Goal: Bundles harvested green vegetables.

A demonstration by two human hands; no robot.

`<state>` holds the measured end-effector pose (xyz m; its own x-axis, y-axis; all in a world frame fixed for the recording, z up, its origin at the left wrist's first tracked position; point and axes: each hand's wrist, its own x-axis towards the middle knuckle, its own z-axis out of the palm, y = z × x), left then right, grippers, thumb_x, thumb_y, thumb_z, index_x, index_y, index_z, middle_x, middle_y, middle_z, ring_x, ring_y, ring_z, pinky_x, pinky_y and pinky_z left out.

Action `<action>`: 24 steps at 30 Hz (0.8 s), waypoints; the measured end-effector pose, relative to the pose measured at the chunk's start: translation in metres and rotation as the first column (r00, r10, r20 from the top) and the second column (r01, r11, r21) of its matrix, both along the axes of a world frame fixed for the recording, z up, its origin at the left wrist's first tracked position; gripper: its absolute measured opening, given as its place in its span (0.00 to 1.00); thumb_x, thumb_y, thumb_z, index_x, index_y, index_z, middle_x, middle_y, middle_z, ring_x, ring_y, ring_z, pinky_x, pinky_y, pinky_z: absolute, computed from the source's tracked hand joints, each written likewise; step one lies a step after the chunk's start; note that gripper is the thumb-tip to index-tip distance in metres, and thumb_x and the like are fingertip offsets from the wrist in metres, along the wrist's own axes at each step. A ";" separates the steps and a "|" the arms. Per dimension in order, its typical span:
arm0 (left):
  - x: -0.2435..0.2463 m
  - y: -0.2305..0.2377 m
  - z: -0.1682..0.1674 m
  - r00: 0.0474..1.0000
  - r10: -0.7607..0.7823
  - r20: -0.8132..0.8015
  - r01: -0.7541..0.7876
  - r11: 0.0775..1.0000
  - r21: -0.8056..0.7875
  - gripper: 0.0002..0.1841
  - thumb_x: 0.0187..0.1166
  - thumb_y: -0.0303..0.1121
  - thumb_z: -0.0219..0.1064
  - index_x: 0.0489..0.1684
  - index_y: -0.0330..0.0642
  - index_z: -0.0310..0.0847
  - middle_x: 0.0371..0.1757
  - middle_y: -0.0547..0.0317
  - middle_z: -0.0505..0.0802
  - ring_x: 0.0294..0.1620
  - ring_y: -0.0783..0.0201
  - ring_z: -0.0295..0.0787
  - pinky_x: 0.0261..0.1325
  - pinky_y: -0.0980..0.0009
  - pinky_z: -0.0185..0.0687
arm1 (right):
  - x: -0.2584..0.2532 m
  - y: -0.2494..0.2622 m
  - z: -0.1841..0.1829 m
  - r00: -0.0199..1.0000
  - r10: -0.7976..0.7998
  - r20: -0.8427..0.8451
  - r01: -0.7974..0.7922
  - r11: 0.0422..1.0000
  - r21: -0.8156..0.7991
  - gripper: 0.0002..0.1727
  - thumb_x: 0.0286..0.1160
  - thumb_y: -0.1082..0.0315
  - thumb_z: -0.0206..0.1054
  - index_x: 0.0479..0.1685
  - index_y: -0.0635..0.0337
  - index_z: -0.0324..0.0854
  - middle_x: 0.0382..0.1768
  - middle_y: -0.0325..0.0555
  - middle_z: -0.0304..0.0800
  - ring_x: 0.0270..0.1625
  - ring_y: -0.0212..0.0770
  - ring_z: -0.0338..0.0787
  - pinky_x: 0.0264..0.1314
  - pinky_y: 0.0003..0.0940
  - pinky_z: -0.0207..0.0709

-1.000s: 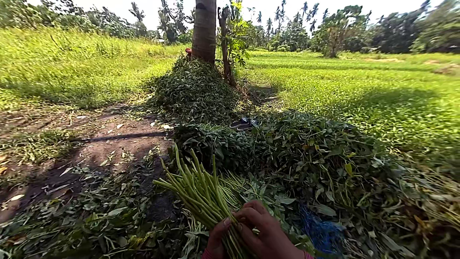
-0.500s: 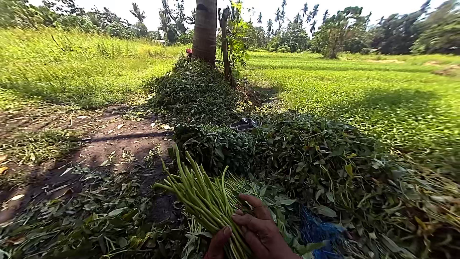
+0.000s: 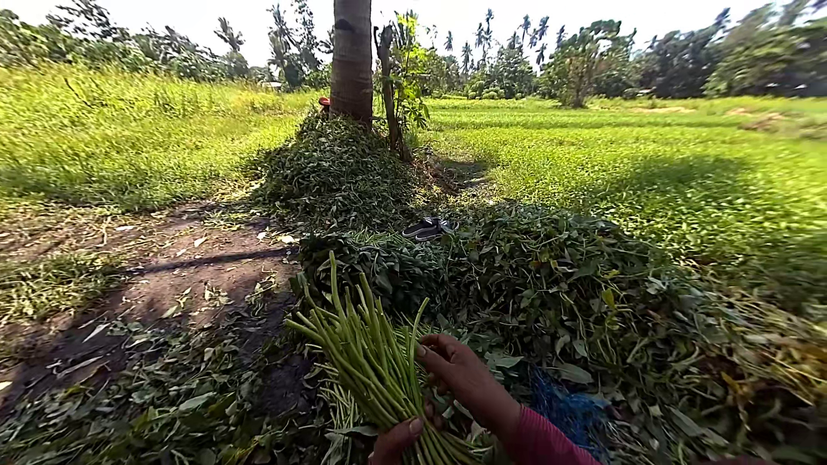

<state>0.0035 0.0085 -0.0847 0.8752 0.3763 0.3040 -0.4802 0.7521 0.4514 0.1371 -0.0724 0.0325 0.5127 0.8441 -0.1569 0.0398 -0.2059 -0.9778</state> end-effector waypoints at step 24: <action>-0.022 0.000 0.003 0.996 0.033 0.081 -0.049 0.979 0.200 0.17 0.81 0.45 0.68 0.61 0.52 0.92 0.56 0.63 0.98 0.58 0.72 0.94 0.67 0.71 0.86 | -0.035 0.003 0.046 0.680 0.317 0.661 -0.217 0.948 -0.231 0.25 0.79 0.68 0.66 0.77 0.55 0.77 0.60 0.57 0.84 0.51 0.48 0.90 0.58 0.43 0.86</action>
